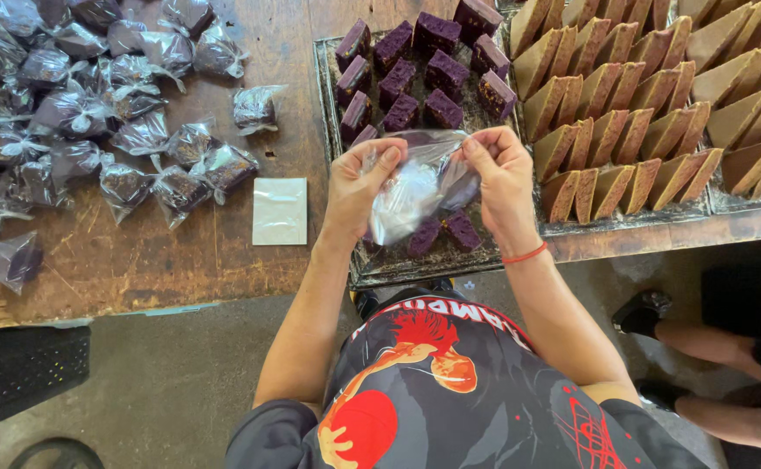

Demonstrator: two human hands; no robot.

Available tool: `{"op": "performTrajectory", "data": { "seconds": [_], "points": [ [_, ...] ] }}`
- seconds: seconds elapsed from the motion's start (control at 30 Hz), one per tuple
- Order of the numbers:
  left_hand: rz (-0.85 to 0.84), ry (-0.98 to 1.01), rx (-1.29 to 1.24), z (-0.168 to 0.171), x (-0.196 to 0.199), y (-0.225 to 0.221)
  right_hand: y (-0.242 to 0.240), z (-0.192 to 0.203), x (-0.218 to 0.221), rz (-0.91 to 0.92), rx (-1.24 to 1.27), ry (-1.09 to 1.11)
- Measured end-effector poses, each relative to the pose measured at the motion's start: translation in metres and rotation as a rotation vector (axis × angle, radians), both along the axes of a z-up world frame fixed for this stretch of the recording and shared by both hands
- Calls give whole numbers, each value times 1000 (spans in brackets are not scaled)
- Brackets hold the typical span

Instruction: The person places individual slices of purple bread into clear plastic bags by hand.

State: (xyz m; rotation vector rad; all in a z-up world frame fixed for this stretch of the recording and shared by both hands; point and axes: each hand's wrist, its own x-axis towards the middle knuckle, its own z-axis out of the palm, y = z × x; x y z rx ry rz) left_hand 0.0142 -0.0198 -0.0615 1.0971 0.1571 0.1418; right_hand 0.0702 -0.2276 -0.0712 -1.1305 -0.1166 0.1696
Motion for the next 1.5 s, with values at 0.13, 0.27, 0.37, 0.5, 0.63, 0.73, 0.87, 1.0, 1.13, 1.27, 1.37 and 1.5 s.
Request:
{"op": "performTrajectory", "data": {
  "seconds": [0.13, 0.27, 0.37, 0.5, 0.63, 0.73, 0.87, 1.0, 1.13, 1.27, 1.37, 1.5],
  "points": [
    [95, 24, 223, -19, 1, -8, 1, 4, 0, -57, -206, -94],
    [104, -15, 162, -29, -2, -23, 9, 32, -24, -454, -932, -825],
    [-10, 60, -96, -28, -9, -31, 12, 37, -36, -112, -864, -963],
    [-147, 76, -443, -28, -24, -26, -1, 5, -35, 165, -366, -328],
    [-219, -137, -370, -30, -30, -21, -17, -22, -25, 122, -310, -48],
    [-1, -321, 1063, -13, -15, -14, -29, -20, -21, 159, -271, 28],
    [166, -353, 1417, 15, -8, -27, -27, 4, -23, -56, -872, -138],
    [55, -310, 1309, 26, -12, -46, -27, 27, -22, -3, -849, -887],
    [-85, -401, 1265, 31, -20, -42, -39, 22, -10, 186, -1524, -1048],
    [-77, -239, 1325, 24, -7, -24, -76, 9, 17, 506, -508, -196],
    [-38, -188, 1315, 11, 4, -13, -80, -18, 40, 177, -1646, -459],
    [-138, -100, 1287, -10, 26, -13, -87, -52, 62, 237, -1507, -608]
  ]
}}
